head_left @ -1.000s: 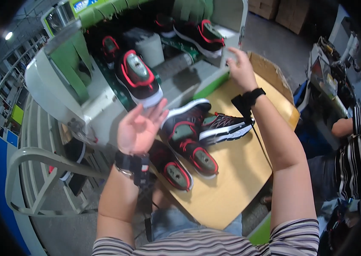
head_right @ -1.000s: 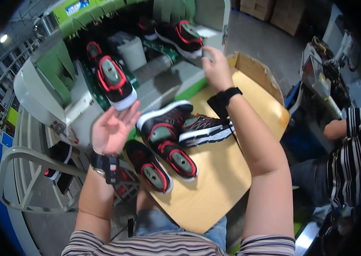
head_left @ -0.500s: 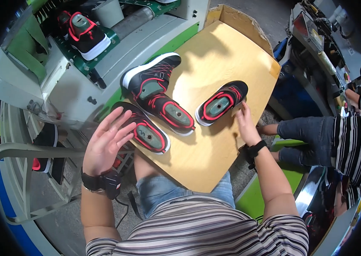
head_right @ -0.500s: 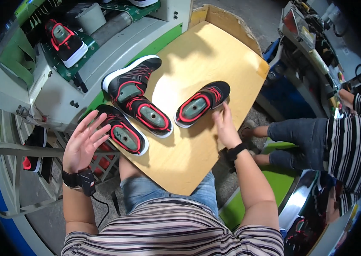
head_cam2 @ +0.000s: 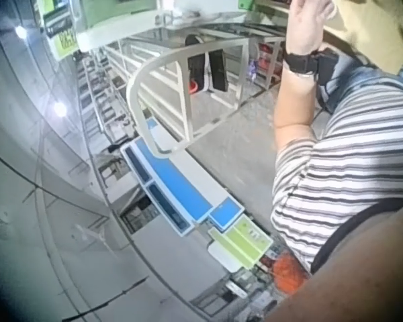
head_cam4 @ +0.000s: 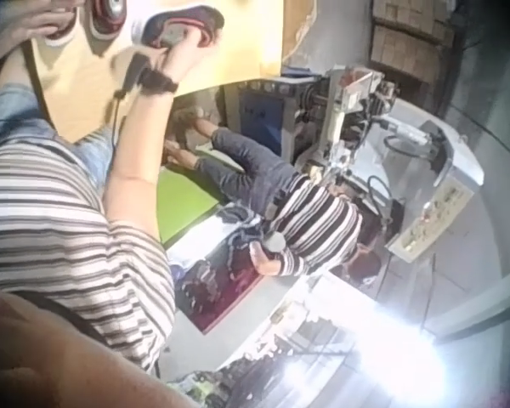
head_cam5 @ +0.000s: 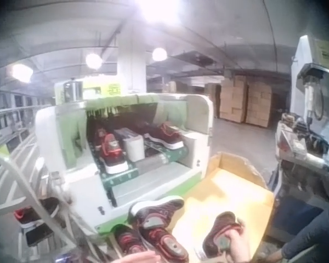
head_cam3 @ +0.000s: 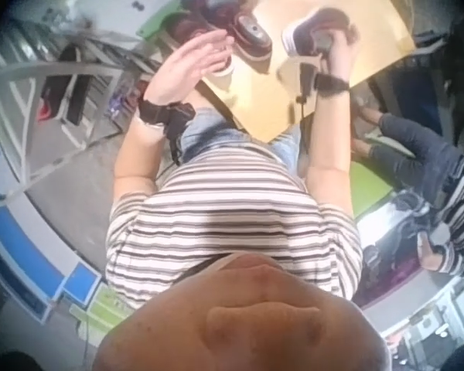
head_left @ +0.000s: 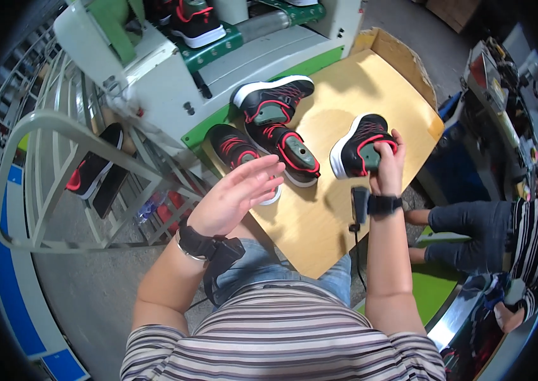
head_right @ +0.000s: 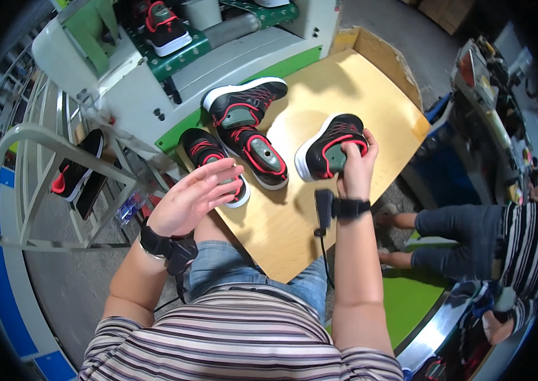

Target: Inspecting shoes for quality and loading them onto a conveyor belt.

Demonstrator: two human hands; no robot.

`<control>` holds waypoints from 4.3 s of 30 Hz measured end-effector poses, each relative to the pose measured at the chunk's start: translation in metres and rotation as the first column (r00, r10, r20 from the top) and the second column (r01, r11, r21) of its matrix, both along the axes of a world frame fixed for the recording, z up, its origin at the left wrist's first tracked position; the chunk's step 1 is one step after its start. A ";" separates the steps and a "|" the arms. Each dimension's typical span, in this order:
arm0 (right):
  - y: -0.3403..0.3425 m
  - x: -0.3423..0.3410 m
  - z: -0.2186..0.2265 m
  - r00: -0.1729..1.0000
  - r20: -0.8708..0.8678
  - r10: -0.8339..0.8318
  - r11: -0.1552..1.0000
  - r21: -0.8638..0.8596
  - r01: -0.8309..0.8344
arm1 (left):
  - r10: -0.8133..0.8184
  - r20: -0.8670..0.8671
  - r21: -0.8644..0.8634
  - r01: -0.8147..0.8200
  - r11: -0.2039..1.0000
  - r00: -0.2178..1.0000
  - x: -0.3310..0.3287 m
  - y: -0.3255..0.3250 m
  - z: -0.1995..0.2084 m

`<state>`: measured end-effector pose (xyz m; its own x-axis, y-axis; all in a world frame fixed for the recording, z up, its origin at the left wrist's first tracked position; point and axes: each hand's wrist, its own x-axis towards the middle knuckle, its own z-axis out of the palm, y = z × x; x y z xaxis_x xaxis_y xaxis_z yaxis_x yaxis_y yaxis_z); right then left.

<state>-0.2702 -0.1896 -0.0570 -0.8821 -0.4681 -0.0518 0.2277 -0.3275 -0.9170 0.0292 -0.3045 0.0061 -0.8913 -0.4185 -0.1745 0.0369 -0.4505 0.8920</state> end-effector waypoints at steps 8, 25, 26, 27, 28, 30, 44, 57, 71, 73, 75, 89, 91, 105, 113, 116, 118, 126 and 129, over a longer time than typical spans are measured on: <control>-0.043 0.066 0.087 0.802 -0.221 0.556 0.828 0.061 -0.557 | 0.181 -0.383 0.493 0.035 0.869 0.906 0.006 0.016 -0.008; -0.180 -0.027 -0.019 0.733 0.112 0.670 0.688 0.274 -0.671 | 0.373 -0.197 0.492 -0.238 0.837 0.907 0.088 0.011 -0.028; -0.158 -0.044 -0.012 0.781 -0.026 0.624 0.736 0.357 -0.576 | 0.341 -0.154 0.430 -0.248 0.868 0.927 0.087 0.012 -0.031; -0.134 -0.047 0.014 0.796 -0.166 0.581 0.772 0.422 -0.475 | 0.319 -0.109 0.360 -0.261 0.896 0.942 0.088 0.012 -0.033; -0.105 -0.057 0.033 0.747 -0.374 0.550 0.799 0.497 -0.339 | 0.261 -0.126 0.275 -0.219 0.936 0.957 0.085 0.011 -0.031; -0.042 -0.067 0.056 0.571 -0.654 0.497 0.838 0.533 -0.118 | 0.228 -0.136 0.215 -0.196 0.957 0.964 0.080 0.013 -0.031; 0.111 0.111 -0.042 0.838 -0.449 0.309 0.844 0.536 -0.023 | 0.285 -0.361 0.236 -0.209 0.949 0.888 -0.076 -0.129 0.069; 0.117 0.072 0.034 0.946 -0.227 0.231 0.940 0.302 -0.157 | 0.547 -0.362 0.479 -0.353 0.804 0.755 -0.080 -0.168 0.004; -0.297 -0.103 0.162 0.394 -0.824 0.408 0.911 0.398 -0.112 | 0.377 -0.558 0.416 -0.144 0.898 0.739 -0.082 -0.171 0.038; -0.324 -0.091 0.154 0.322 -0.855 0.406 0.854 0.481 0.198 | 0.371 -0.536 0.438 -0.126 0.890 0.759 -0.070 -0.174 0.033; -0.318 -0.048 0.155 0.119 -0.943 0.312 0.794 0.327 0.513 | 0.426 -0.504 0.480 -0.166 0.861 0.752 -0.051 -0.172 0.031; -0.080 -0.105 -0.040 0.131 -0.871 0.474 0.763 0.480 0.433 | 0.252 -0.201 0.208 -0.210 0.955 0.947 0.022 -0.079 0.007; -0.042 -0.100 -0.045 0.281 -0.857 0.433 0.724 0.516 0.458 | 0.242 -0.143 0.208 -0.209 0.955 0.960 0.033 -0.055 -0.001; 0.026 0.033 0.044 0.339 -0.928 0.158 0.986 0.166 -0.005 | -0.247 -0.593 0.632 0.633 0.448 0.767 -0.007 0.058 0.012; -0.052 0.084 -0.031 0.322 -0.715 0.620 0.784 0.569 -0.246 | 0.061 -0.457 0.692 0.312 0.651 0.887 0.055 0.073 -0.032; -0.038 0.090 -0.037 0.437 -0.722 0.537 0.833 0.536 -0.139 | 0.084 -0.479 0.707 0.327 0.627 0.874 0.075 0.073 -0.031; -0.010 0.089 -0.026 0.577 -0.601 0.553 0.794 0.590 -0.147 | 0.112 -0.456 0.741 0.308 0.597 0.883 0.078 0.065 -0.041; 0.101 0.099 -0.017 0.772 -0.543 0.329 0.837 0.547 0.028 | 0.079 -0.427 0.511 0.169 0.843 0.901 0.047 0.024 -0.004; 0.127 0.118 -0.031 0.757 -0.538 0.371 0.824 0.566 -0.002 | 0.099 -0.424 0.468 0.124 0.875 0.900 0.002 -0.006 0.020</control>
<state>-0.1526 -0.0628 -0.0883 -0.7006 -0.6913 0.1769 -0.4260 0.2063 -0.8809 0.0316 -0.3110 0.0257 -0.9270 -0.3720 0.0471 0.3499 -0.8130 0.4654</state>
